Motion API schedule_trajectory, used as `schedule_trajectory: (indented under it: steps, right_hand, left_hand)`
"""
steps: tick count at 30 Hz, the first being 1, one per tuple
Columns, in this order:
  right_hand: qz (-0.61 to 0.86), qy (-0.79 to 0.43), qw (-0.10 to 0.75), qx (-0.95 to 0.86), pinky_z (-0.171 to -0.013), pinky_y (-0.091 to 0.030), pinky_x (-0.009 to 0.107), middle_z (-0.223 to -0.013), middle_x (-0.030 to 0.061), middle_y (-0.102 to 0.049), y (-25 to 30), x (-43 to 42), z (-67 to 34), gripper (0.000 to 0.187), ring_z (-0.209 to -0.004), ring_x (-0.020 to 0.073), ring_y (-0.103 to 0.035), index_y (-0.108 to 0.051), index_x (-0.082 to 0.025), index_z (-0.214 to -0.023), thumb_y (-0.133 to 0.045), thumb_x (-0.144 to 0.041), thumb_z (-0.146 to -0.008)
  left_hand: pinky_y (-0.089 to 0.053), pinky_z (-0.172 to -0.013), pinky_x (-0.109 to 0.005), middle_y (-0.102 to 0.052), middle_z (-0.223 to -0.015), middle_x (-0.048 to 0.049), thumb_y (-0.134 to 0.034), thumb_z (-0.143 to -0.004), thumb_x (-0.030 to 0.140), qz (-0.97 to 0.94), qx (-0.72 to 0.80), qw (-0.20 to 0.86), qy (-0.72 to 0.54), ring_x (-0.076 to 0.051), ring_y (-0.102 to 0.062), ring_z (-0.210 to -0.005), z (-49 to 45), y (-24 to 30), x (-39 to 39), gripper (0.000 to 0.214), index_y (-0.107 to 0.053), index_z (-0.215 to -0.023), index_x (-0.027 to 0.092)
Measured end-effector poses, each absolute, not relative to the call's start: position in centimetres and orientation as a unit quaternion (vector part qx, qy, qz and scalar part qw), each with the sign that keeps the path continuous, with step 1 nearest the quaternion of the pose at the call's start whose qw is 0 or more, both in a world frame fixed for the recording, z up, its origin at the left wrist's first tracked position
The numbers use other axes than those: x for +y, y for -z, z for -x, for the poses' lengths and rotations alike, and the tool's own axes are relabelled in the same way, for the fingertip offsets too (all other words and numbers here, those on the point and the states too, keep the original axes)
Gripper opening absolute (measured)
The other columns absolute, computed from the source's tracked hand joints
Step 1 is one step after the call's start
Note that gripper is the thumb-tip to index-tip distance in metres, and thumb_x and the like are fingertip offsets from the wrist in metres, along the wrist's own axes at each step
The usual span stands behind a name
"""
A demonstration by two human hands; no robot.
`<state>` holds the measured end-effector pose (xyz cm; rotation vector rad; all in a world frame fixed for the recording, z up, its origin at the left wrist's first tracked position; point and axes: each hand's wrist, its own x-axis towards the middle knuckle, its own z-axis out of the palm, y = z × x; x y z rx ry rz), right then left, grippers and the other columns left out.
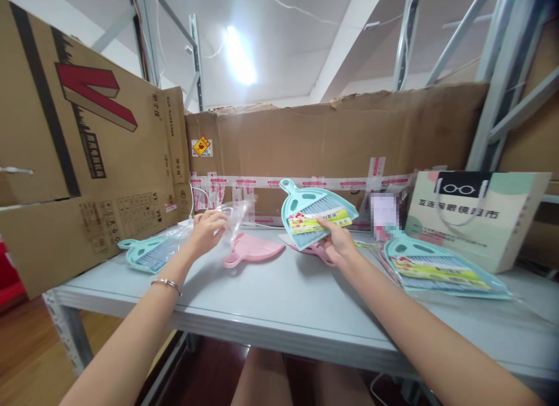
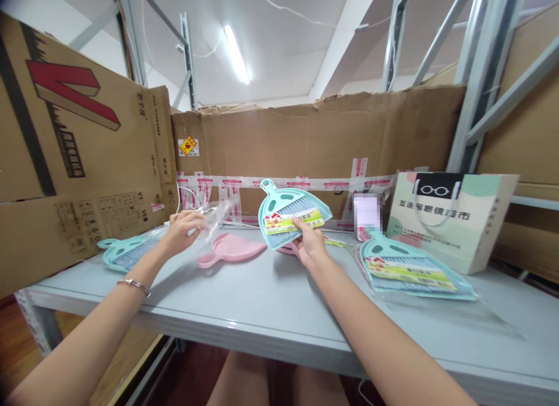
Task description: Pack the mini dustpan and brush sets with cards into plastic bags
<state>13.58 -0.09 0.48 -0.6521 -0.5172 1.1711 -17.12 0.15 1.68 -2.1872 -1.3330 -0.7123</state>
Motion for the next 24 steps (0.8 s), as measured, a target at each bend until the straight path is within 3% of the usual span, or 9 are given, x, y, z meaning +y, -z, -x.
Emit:
schedule_trajectory:
  steps: [6, 9, 13, 15, 18, 21, 24]
  right_hand:
    - [0.321, -0.518, 0.766, -0.205, -0.053, -0.056, 0.023, -0.069, -0.0015, -0.068, -0.1, 0.9, -15.1, 0.021, -0.062, 0.0131, -0.065, -0.058, -0.017, -0.081, -0.062, -0.001, -0.068]
    - [0.325, -0.521, 0.763, -0.202, -0.053, -0.056, 0.024, -0.070, -0.0011, -0.068, 0.0, 1.1, -15.1, 0.021, -0.061, 0.0137, -0.065, -0.058, -0.017, -0.083, -0.062, -0.001, -0.068]
    - [0.333, -0.525, 0.754, -0.212, -0.052, -0.056, 0.024, -0.071, 0.0002, -0.069, -0.2, 0.7, -14.6, 0.019, -0.060, 0.0140, -0.065, -0.060, -0.015, -0.084, -0.062, -0.002, -0.070]
    - [0.334, -0.529, 0.748, -0.220, -0.052, -0.056, 0.025, -0.070, 0.0002, -0.069, -0.2, 0.4, -14.4, 0.020, -0.060, 0.0143, -0.065, -0.060, -0.015, -0.086, -0.062, -0.002, -0.070]
    - [0.338, -0.537, 0.738, -0.229, -0.053, -0.056, 0.025, -0.067, 0.0007, -0.068, -0.3, 0.2, -14.2, 0.022, -0.059, 0.0146, -0.065, -0.060, -0.015, -0.087, -0.062, -0.001, -0.069]
    - [0.336, -0.562, 0.709, -0.264, -0.056, -0.057, 0.027, -0.070, 0.0041, -0.069, -0.6, -0.1, -14.5, 0.022, -0.062, 0.0163, -0.066, -0.060, -0.013, -0.087, -0.063, 0.000, -0.069]
    - [0.356, -0.606, 0.636, -0.320, -0.056, -0.057, 0.028, -0.070, 0.0069, -0.070, -0.8, -0.6, -14.9, 0.017, -0.060, 0.0181, -0.066, -0.061, -0.012, -0.086, -0.062, -0.005, -0.070]
  left_hand:
    - [-0.020, -0.100, -0.055, -0.056, -0.127, 0.0024, -0.034, -0.063, -0.005, 0.836, -0.505, 0.128, 0.171, -0.027, -0.035, -0.127, 16.9, 0.2, -0.5, 0.058, -0.072, -0.084, 0.034]
    - [-0.027, -0.100, -0.051, -0.056, -0.126, 0.0029, -0.034, -0.059, -0.004, 0.825, -0.527, 0.090, 0.182, -0.025, -0.040, -0.125, 17.1, -0.9, -0.4, 0.059, -0.073, -0.084, 0.033]
    - [-0.043, -0.086, -0.032, -0.066, -0.106, -0.0045, -0.038, -0.073, 0.010, 0.784, -0.565, 0.084, 0.243, -0.020, -0.059, -0.098, 15.7, -2.6, 0.4, 0.038, -0.070, -0.088, 0.022]
    - [-0.045, -0.079, -0.031, -0.067, -0.100, -0.0078, -0.047, -0.076, 0.026, 0.769, -0.605, 0.079, 0.190, -0.022, -0.060, -0.090, 14.3, -2.7, 0.6, 0.029, -0.068, -0.094, 0.018]
    - [-0.044, -0.082, -0.037, -0.066, -0.103, -0.0127, -0.059, -0.068, 0.042, 0.759, -0.634, 0.112, 0.100, -0.029, -0.058, -0.097, 11.9, -2.1, 0.5, 0.037, -0.067, -0.094, 0.016]
    - [-0.041, -0.085, -0.041, -0.065, -0.102, -0.0165, -0.060, -0.069, 0.032, 0.756, -0.624, 0.178, 0.081, -0.033, -0.056, -0.102, 10.6, -1.3, 0.4, 0.027, -0.068, -0.088, 0.015]
    - [-0.044, -0.074, -0.036, -0.066, -0.091, -0.0174, -0.046, -0.076, 0.015, 0.730, -0.650, 0.185, 0.104, -0.029, -0.061, -0.090, 10.8, -1.3, 0.6, 0.023, -0.068, -0.082, 0.013]
